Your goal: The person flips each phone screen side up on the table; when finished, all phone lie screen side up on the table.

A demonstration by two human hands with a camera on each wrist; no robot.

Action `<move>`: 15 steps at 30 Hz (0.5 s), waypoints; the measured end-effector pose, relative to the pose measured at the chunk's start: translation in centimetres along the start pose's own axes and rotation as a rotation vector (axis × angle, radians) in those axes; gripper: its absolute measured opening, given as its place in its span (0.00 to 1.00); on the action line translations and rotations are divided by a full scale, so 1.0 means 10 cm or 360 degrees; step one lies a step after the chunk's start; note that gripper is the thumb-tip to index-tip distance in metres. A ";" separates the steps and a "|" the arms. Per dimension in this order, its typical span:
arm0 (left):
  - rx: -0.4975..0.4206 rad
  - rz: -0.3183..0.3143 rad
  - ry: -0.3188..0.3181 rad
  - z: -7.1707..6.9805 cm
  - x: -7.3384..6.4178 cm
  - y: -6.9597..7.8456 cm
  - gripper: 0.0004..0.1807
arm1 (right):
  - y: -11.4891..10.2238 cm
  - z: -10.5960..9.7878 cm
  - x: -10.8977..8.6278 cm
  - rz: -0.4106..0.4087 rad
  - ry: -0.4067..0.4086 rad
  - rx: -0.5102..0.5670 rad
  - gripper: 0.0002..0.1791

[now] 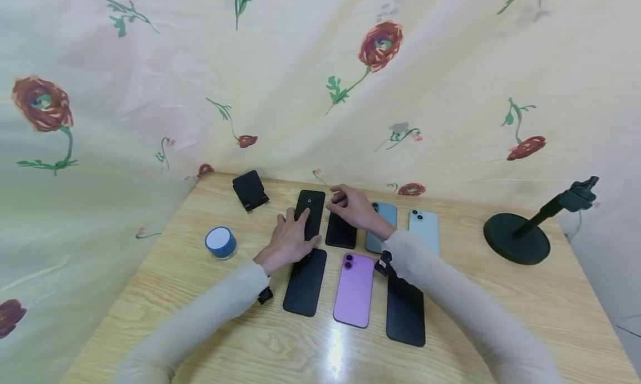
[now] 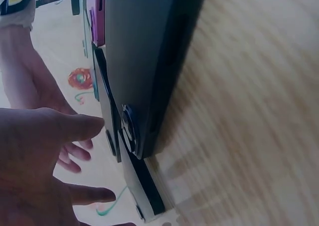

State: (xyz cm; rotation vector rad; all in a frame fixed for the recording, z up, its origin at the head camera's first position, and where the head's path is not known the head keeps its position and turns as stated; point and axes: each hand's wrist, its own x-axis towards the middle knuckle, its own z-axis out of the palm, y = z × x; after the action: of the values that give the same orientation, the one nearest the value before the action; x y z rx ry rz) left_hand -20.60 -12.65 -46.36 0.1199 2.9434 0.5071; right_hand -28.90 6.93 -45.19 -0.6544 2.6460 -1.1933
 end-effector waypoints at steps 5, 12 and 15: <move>0.0056 -0.0050 -0.0062 0.01 0.05 0.06 0.43 | 0.03 0.09 0.14 0.0084 0.0027 0.0019 0.30; 0.0143 -0.0069 -0.0090 0.03 0.09 0.11 0.40 | 0.03 0.19 0.28 0.0188 0.0022 0.0023 0.30; 0.0165 -0.0079 -0.0097 0.04 0.10 0.12 0.40 | 0.00 0.21 0.33 0.0252 0.0010 0.0040 0.30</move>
State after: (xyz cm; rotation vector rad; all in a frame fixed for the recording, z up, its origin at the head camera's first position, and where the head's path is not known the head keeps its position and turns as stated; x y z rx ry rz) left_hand -21.48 -11.34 -46.43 0.0727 2.9047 0.3376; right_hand -31.13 3.97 -46.49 -0.4284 2.6270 -1.1834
